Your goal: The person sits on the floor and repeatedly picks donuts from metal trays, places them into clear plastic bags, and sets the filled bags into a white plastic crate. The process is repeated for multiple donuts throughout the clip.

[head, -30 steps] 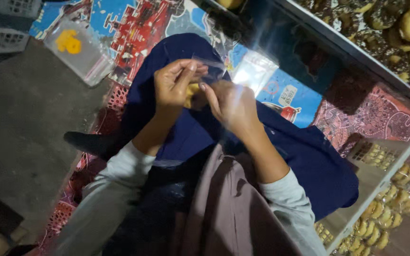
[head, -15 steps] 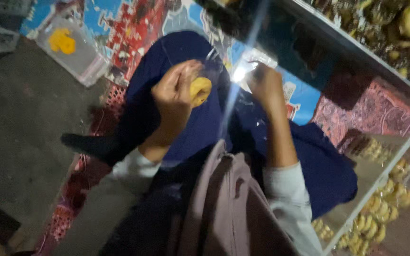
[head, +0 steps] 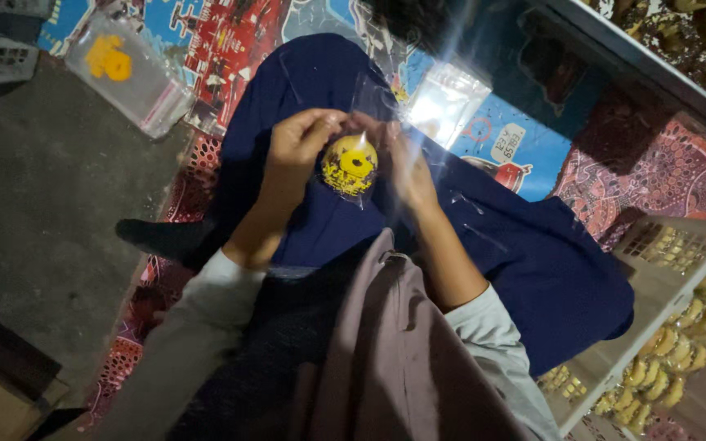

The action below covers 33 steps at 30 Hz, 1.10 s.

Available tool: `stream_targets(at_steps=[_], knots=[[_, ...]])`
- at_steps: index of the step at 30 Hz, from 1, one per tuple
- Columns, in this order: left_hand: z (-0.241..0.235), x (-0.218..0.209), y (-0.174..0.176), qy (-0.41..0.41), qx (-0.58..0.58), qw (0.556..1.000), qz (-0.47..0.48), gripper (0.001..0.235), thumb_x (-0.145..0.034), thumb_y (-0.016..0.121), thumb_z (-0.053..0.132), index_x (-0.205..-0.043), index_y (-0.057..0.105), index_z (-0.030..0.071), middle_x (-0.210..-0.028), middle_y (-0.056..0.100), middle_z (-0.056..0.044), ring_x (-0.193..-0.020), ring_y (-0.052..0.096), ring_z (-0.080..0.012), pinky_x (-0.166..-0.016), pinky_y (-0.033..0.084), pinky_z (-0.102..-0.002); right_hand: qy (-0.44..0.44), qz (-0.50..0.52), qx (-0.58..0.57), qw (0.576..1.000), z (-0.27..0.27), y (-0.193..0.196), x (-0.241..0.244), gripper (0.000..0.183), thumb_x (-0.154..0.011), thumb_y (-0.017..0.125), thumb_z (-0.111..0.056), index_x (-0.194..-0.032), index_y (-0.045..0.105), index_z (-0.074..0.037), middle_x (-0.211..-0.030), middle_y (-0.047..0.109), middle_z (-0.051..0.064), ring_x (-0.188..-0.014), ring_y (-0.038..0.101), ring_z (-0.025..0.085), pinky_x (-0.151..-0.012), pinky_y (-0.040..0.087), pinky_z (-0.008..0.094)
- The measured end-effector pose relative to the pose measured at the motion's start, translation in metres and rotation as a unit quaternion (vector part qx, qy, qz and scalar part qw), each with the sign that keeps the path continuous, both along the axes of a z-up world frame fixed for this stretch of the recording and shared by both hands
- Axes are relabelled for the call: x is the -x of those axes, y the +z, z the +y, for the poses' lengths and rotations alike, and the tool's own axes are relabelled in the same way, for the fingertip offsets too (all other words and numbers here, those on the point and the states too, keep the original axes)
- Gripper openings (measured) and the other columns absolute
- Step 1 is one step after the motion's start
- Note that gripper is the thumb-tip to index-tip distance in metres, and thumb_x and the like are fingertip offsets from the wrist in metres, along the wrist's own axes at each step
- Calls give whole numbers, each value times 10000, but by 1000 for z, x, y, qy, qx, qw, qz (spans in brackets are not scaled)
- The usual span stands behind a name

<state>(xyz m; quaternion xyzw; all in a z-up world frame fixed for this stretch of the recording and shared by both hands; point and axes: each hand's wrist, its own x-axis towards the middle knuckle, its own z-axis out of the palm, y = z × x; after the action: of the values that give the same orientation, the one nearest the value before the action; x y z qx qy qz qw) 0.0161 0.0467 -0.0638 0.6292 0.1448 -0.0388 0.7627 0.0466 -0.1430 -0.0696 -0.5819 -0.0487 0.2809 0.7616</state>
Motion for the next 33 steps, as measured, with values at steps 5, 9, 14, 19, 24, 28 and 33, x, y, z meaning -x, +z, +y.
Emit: stream_targets(at_steps=[5, 9, 14, 19, 24, 28, 33], knots=[[-10, -8, 15, 5, -27, 991, -130, 67, -1060, 635, 49, -1026, 650, -7, -933, 640, -50, -792, 603, -88, -724, 502, -225, -102, -306, 136, 937, -7, 36, -21, 431, -1153, 414, -336, -1164, 674, 8, -1069, 665, 117, -1033, 637, 236, -954, 509, 349], [-10, 4, 19, 78, -218, 960, -159, 161, -1052, 633, 15, -903, 580, -13, -903, 562, -79, -707, 558, -153, -648, 457, -283, -187, -383, 264, 865, -2, 22, -23, 322, -1087, 599, -206, -855, 643, 13, -802, 551, 124, -743, 530, 224, -687, 424, 372], [-16, 1, -8, 64, -415, 890, -175, 131, -963, 671, 17, -841, 625, 4, -929, 640, -132, -781, 659, -274, -690, 541, -352, -134, -197, 317, 918, -3, -63, -3, 269, -1071, 660, -244, -963, 613, -2, -847, 569, 133, -722, 556, 199, -687, 460, 357], [-93, -57, -40, -85, -308, 916, -241, 108, -925, 715, 70, -911, 665, -24, -939, 631, -154, -786, 640, -287, -669, 528, -378, -229, -23, 182, 956, -86, -160, -46, 521, -1018, 592, -318, -1448, 434, -69, -1148, 682, 129, -928, 677, 160, -807, 568, 314], [-213, -126, -73, -174, -193, 947, -188, 200, -841, 764, 89, -766, 607, -9, -792, 594, -134, -695, 633, -288, -638, 496, -379, -356, 27, 223, 907, -181, -188, -85, 586, -1090, 386, -513, -1167, 721, -39, -1047, 757, 102, -949, 703, 178, -858, 560, 306], [-227, -138, -113, -127, -199, 939, -250, 191, -876, 742, 35, -1000, 597, 25, -989, 606, -138, -962, 636, -309, -829, 548, -397, -404, 28, 250, 879, -217, -182, -85, 637, -1114, 409, -521, -947, 718, 10, -830, 669, 119, -774, 592, 255, -720, 497, 400], [-164, -151, -164, -254, -531, 796, -144, 431, -605, 766, 3, -1007, 615, -24, -1087, 611, -222, -1048, 596, -427, -794, 528, -499, -293, -206, 624, 694, -218, -166, -83, 377, -1010, 597, -342, -1097, 684, 14, -1047, 664, 239, -948, 607, 417, -840, 475, 487]])
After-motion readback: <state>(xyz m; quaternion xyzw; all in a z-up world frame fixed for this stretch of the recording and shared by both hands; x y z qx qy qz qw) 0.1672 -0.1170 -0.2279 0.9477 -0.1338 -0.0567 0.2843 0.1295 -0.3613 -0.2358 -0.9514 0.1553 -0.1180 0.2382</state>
